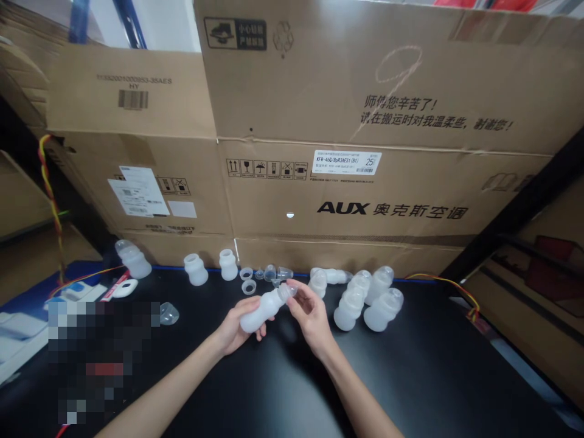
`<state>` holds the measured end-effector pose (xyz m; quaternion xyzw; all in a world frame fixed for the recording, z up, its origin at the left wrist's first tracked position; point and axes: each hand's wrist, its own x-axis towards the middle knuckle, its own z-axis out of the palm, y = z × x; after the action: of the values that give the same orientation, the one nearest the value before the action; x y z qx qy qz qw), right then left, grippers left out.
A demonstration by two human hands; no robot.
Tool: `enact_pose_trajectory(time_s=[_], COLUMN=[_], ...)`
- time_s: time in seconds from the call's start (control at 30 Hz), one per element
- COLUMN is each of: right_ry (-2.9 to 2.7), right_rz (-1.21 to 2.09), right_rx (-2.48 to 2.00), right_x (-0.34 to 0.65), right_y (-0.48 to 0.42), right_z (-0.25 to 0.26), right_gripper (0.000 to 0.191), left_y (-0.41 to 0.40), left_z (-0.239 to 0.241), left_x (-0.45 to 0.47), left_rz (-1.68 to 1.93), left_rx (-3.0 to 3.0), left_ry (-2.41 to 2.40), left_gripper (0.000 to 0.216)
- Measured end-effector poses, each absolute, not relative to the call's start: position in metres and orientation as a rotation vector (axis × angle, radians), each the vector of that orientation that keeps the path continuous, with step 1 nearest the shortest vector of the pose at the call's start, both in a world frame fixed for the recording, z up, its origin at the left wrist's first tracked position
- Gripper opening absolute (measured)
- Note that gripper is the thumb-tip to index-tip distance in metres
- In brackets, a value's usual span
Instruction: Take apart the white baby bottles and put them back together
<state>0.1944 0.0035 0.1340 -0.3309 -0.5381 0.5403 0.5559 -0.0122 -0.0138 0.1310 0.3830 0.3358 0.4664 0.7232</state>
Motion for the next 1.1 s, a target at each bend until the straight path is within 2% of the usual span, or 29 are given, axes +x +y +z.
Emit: enact_pose_trajectory(time_s=[0.13,0.33,0.4,0.5,0.63,0.73,0.8,0.83,0.97,1.1], right_ry=[-1.398,-1.567,-1.616,-1.679,-1.659,-1.609,-1.674,-1.739,-1.937,-1.914], right_rz=[1.28,1.196,1.114,1.013,0.967,0.936,0.974,0.997,0.973,0.901], right_rx=[-0.634,-0.667,-0.767,-0.92,-0.948,-0.889,-0.797,-0.761,-0.862,-1.111], right_x=[0.198,0.198,0.2,0.204,0.208,0.208,0.209,0.21,0.211,0.201], right_y=[0.002,0.001,0.001,0.003,0.001,-0.003,-0.004,-0.004,-0.004,-0.01], right_z=[0.139,0.139,0.139,0.139,0.14,0.148,0.154,0.156,0.16,0.151], right_gripper=[0.06,0.065,0.06,0.039,0.053,0.032,0.051,0.053,0.031,0.038], left_y=[-0.011,-0.012,-0.013,-0.014,-0.011,-0.009,-0.008,-0.008,-0.008,-0.013], left_z=[0.13,0.13,0.13,0.129,0.129,0.131,0.132,0.133,0.134,0.14], left_x=[-0.014,-0.014,-0.014,-0.012,-0.012,-0.014,-0.017,-0.018,-0.026,-0.034], left_rz=[0.995,0.993,0.99,0.996,1.052,1.036,0.99,0.963,0.87,0.868], left_rx=[0.839,0.828,0.834,0.845,0.835,0.852,0.88,0.898,0.997,1.16], left_ry=[0.726,0.725,0.721,0.724,0.747,0.752,0.753,0.753,0.781,0.858], left_gripper=[0.035,0.034,0.034,0.033,0.031,0.031,0.032,0.033,0.036,0.045])
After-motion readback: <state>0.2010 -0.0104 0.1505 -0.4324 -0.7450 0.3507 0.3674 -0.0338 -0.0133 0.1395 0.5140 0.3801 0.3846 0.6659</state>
